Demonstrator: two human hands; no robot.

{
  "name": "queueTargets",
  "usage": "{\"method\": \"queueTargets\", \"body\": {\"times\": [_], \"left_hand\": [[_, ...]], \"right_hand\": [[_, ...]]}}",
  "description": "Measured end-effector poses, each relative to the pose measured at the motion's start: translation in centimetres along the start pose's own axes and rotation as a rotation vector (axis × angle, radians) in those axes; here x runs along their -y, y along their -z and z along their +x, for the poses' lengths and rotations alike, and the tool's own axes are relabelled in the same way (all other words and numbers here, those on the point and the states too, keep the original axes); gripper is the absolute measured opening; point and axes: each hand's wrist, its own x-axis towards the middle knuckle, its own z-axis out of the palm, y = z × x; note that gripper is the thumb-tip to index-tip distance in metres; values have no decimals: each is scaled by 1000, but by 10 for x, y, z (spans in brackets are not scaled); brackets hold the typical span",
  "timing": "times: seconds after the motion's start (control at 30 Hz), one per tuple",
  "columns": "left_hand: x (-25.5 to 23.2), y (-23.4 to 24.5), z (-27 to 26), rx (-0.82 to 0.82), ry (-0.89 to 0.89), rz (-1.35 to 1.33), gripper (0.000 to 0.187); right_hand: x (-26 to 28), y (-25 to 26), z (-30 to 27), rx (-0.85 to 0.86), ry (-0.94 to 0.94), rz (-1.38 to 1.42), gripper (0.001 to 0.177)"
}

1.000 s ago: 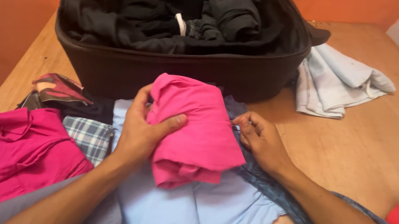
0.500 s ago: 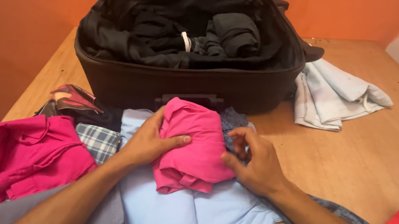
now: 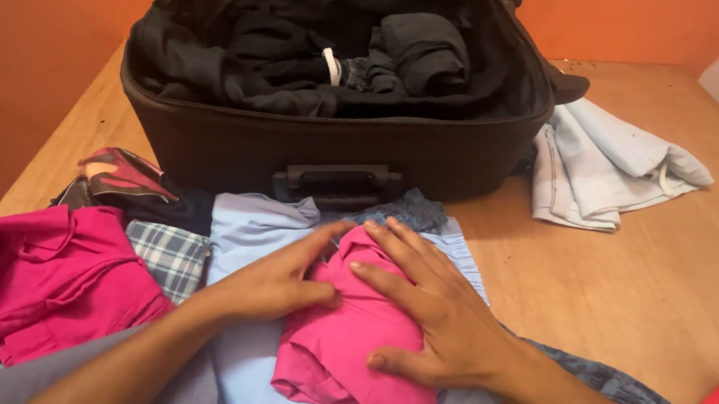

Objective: The person folds various clothing items, including a pink shirt and a black t-shirt, and places them into an open suitcase. The person handles the garments by hand, smoothing and folding them before packing.

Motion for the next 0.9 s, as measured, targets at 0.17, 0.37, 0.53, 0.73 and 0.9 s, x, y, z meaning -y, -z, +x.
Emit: {"method": "queueTargets", "body": {"times": [0.17,0.37,0.53,0.73,0.9], "left_hand": [[-25,-16,-23,-550,-618,568,81],[-41,-55,-24,-221,-507,788,93],[-31,-36,-8,-40,-109,657,85],[-22,-31,-9,-18,-93,658,89],[-11,-25,-4,-46,-179,541,96]], "right_hand": [[6,-4,-2,31,-85,-48,104],[4,-7,2,-12,-136,4,113],[-8,14,6,-237,-127,160,99],[-5,22,1,-405,-241,1613,23],[-7,-24,9,-115,-470,1670,26]]}}
